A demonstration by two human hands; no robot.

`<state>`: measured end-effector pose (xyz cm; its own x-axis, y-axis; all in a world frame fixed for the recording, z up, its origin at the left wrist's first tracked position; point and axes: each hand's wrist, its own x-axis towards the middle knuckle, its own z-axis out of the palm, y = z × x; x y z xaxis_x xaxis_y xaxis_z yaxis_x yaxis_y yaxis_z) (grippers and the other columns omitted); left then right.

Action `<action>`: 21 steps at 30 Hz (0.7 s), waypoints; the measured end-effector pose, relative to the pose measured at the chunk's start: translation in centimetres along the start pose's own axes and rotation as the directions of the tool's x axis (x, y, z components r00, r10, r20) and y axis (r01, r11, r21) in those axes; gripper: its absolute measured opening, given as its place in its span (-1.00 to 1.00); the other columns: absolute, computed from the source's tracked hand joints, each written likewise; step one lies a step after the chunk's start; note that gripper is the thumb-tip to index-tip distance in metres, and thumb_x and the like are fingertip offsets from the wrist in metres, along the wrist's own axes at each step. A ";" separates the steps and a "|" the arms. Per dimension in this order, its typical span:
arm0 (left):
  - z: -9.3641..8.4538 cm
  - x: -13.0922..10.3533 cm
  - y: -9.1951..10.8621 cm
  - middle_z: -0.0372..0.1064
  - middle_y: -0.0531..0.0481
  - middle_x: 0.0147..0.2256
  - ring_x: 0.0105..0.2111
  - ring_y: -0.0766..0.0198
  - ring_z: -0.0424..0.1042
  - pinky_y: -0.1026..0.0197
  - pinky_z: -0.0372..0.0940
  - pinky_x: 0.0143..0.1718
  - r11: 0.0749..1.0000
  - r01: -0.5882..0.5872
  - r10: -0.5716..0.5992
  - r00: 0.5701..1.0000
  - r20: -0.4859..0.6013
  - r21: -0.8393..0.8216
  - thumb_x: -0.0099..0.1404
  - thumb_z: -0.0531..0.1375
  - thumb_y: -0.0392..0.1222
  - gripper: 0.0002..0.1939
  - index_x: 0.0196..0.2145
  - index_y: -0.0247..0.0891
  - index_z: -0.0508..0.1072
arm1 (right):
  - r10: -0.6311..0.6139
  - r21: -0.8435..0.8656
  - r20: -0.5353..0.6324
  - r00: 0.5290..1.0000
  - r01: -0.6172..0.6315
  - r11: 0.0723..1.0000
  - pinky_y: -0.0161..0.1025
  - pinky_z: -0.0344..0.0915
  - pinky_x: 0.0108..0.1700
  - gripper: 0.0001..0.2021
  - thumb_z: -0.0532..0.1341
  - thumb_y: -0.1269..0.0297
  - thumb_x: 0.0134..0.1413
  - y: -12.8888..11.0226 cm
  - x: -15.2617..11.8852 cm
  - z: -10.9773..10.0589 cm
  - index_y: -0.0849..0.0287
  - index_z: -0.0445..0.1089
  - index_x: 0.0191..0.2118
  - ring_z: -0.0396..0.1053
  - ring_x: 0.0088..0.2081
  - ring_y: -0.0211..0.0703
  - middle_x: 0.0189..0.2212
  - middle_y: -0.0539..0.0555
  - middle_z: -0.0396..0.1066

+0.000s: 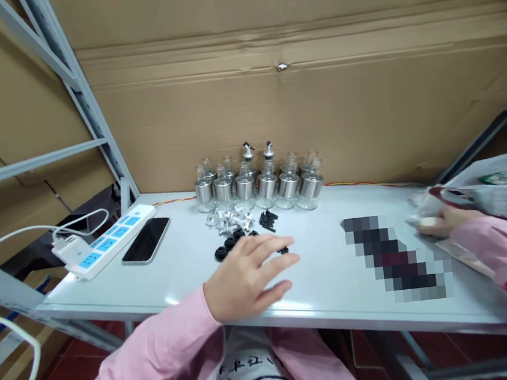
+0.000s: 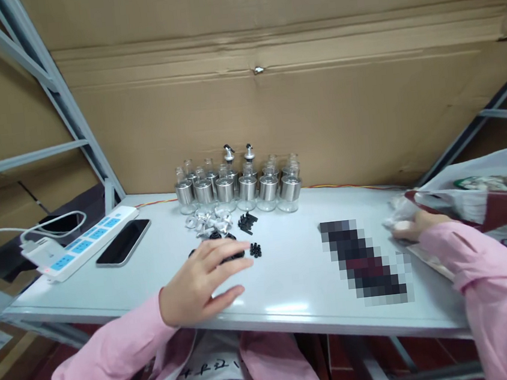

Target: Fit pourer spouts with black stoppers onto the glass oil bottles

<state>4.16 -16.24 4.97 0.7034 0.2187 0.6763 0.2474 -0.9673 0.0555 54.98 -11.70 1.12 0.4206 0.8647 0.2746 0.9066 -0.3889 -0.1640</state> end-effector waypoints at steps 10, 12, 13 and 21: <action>3.8 -0.4 0.9 0.14 -0.22 0.01 0.02 0.09 0.23 0.03 0.28 -0.05 0.832 0.310 -0.319 0.946 0.062 -0.460 0.24 0.12 -0.12 -0.54 0.06 -0.16 0.08 | -0.325 -0.029 -0.124 0.937 0.324 0.946 -0.05 0.19 -0.34 -0.59 0.33 0.19 -0.24 -12.1 -9.2 -6.9 0.12 0.19 -0.23 0.42 -0.34 0.10 -0.38 0.39 0.42; 5.1 -0.4 1.0 0.17 -0.20 -0.07 -0.17 0.18 0.32 0.16 0.33 -0.32 0.678 0.458 -0.446 0.878 0.173 -0.575 0.20 0.18 0.00 -0.49 0.01 -0.18 0.08 | -0.455 0.286 -0.010 0.890 0.439 0.852 -0.15 0.23 -0.43 -0.59 0.27 0.04 -0.16 -15.9 -13.5 -6.0 0.08 0.15 -0.22 0.36 -0.51 -0.07 -0.47 0.22 0.42; 5.7 -0.5 1.2 0.18 -0.17 -0.11 -0.25 0.23 0.32 0.22 0.29 -0.42 0.587 0.515 -0.480 0.843 0.243 -0.625 0.18 0.19 0.04 -0.47 -0.01 -0.20 0.08 | -0.546 0.432 0.064 0.836 0.470 0.770 -0.19 0.23 -0.47 -0.59 0.23 -0.03 -0.12 -17.6 -15.6 -5.4 0.07 0.13 -0.22 0.33 -0.55 -0.13 -0.50 0.13 0.41; 5.9 -1.4 2.1 0.31 -0.04 -0.27 -0.31 0.34 0.34 0.24 0.27 -0.22 0.374 0.503 -0.371 0.851 0.371 -0.779 0.25 0.15 -0.15 -0.54 0.05 -0.27 0.10 | -0.691 0.864 0.198 0.696 0.209 0.458 -0.32 0.22 -0.40 -0.67 -0.13 -0.02 0.22 -22.9 -20.9 -3.1 0.14 0.14 -0.22 0.24 -0.48 -0.29 -0.47 -0.02 0.30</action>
<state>7.64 -17.79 -0.19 0.7545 0.5926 0.2822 -0.0727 -0.3518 0.9333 25.57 -21.87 2.10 -0.3404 0.9331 0.1163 0.4731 0.2769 -0.8364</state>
